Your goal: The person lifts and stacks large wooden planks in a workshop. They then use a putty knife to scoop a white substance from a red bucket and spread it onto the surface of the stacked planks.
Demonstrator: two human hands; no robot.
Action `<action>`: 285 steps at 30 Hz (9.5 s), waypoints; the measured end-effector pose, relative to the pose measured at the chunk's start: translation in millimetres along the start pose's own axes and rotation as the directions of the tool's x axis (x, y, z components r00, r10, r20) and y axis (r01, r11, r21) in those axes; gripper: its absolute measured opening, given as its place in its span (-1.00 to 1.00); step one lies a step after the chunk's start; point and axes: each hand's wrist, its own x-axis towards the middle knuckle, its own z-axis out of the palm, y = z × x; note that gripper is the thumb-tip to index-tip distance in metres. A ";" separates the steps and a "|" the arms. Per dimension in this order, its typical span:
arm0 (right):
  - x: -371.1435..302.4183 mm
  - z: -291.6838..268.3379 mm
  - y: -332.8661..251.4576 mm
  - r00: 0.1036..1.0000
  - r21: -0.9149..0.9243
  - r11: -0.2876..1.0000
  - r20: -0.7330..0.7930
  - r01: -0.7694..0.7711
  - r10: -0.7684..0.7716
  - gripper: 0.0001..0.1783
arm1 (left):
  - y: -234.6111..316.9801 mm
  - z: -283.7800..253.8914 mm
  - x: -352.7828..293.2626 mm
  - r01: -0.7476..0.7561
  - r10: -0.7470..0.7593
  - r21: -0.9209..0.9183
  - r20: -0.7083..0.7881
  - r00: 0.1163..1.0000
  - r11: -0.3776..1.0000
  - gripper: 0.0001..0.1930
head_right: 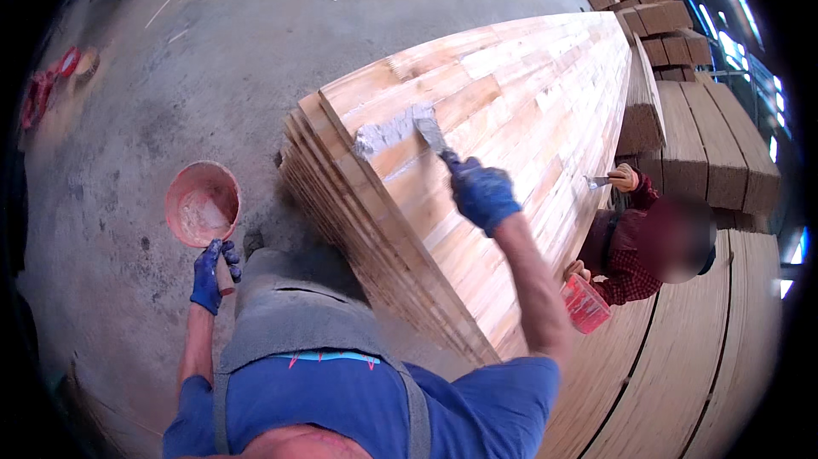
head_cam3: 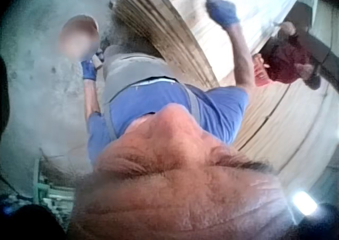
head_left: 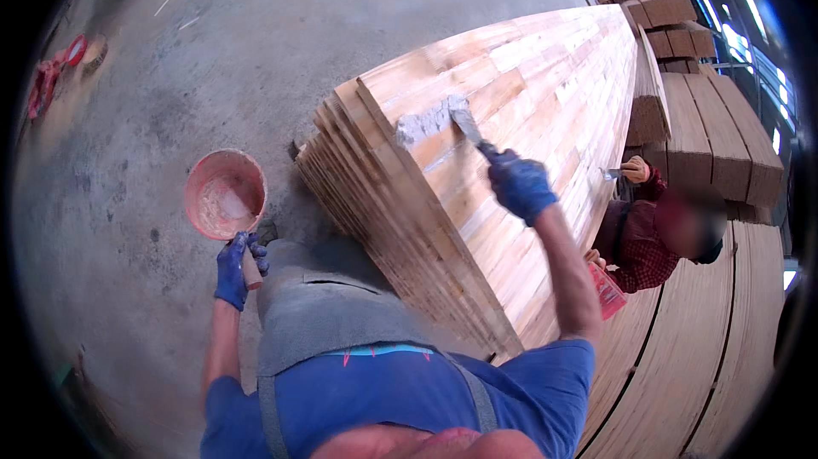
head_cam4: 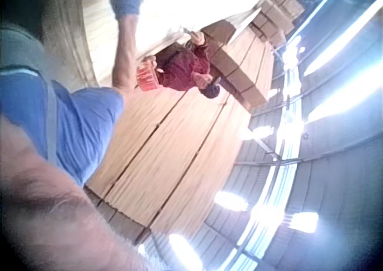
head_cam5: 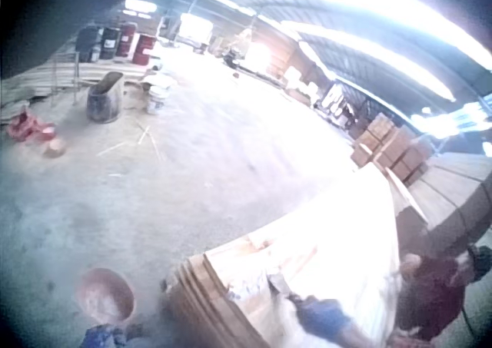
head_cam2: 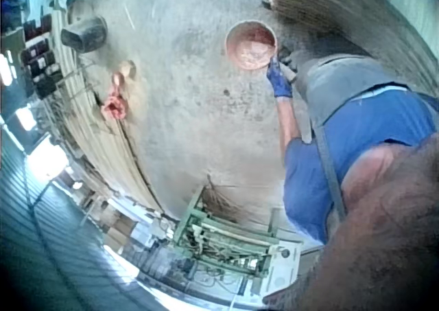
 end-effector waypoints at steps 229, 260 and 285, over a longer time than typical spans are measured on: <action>-421.1 314.4 29.8 -0.410 0.281 -0.450 0.192 -0.848 0.892 -0.57 | 191.1 430.9 221.7 -0.681 0.046 0.299 0.930 0.364 -0.668 -0.29; -175.3 94.2 -299.9 0.035 0.784 -0.600 0.603 0.156 0.797 -0.54 | 147.2 339.1 130.1 -0.866 -0.052 0.391 0.903 0.426 -0.311 -0.42; 155.8 -29.1 -341.0 -0.364 0.871 -0.455 0.370 -0.186 0.855 -0.52 | 206.8 398.1 212.3 -0.930 -0.735 0.346 0.661 0.150 0.121 -0.24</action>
